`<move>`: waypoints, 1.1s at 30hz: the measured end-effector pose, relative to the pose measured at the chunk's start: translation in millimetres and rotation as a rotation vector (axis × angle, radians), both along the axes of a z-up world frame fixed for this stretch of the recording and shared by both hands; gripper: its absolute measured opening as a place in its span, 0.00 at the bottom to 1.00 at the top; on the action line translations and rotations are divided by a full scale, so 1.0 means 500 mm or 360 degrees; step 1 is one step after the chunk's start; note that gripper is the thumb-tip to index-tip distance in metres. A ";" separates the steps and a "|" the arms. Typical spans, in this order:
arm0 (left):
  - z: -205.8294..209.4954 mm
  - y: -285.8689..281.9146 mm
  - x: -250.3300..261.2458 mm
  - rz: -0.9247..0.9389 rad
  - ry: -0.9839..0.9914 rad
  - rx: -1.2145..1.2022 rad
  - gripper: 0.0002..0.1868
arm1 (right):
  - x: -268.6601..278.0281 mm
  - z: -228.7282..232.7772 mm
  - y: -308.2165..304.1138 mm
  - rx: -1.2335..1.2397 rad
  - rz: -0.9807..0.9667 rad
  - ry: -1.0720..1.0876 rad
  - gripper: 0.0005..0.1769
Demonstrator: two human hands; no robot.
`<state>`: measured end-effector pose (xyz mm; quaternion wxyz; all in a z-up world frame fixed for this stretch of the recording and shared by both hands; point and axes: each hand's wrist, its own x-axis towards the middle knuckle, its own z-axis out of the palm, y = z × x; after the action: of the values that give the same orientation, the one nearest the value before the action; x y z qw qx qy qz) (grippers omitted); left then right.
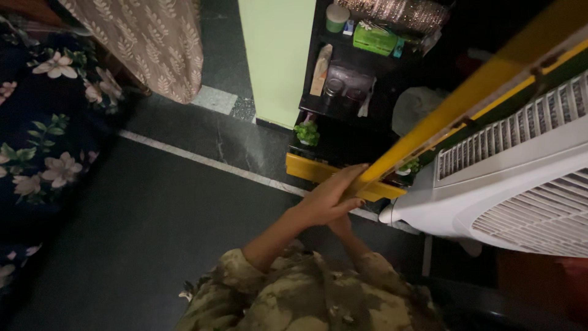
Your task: The person organizes various personal care products on shelves, moves items between different levels, and wipes a shelf surface with a cloth.
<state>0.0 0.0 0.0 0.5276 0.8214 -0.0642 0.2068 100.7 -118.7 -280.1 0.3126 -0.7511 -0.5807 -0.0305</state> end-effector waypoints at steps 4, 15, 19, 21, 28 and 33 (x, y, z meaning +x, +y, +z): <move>0.008 0.001 -0.003 0.0057 0.0037 0.0005 0.35 | 0.004 -0.010 0.009 -0.0077 0.0008 0.0459 0.36; -0.002 -0.005 0.000 0.0207 0.0092 0.0028 0.28 | 0.012 -0.008 -0.007 -0.0450 -0.0217 0.0960 0.38; -0.007 -0.009 0.004 0.0324 0.0123 0.0073 0.27 | 0.017 -0.010 0.000 -0.0432 -0.0205 0.1015 0.39; -0.001 -0.009 0.004 0.0385 0.0117 0.0075 0.27 | 0.020 -0.011 0.010 -0.0414 -0.0188 0.1029 0.39; 0.005 0.027 0.023 0.0637 0.0137 -0.0055 0.26 | 0.048 0.017 0.078 -0.0245 -0.0106 0.1093 0.41; -0.020 0.074 0.053 0.0826 0.0010 -0.0008 0.26 | 0.079 0.071 0.138 -0.0092 -0.0093 0.1156 0.42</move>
<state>26.5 37.1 -10.2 0.4592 0.8097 0.1508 0.3328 140.4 -49.6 -244.5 0.4760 -0.7377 -0.4108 0.2458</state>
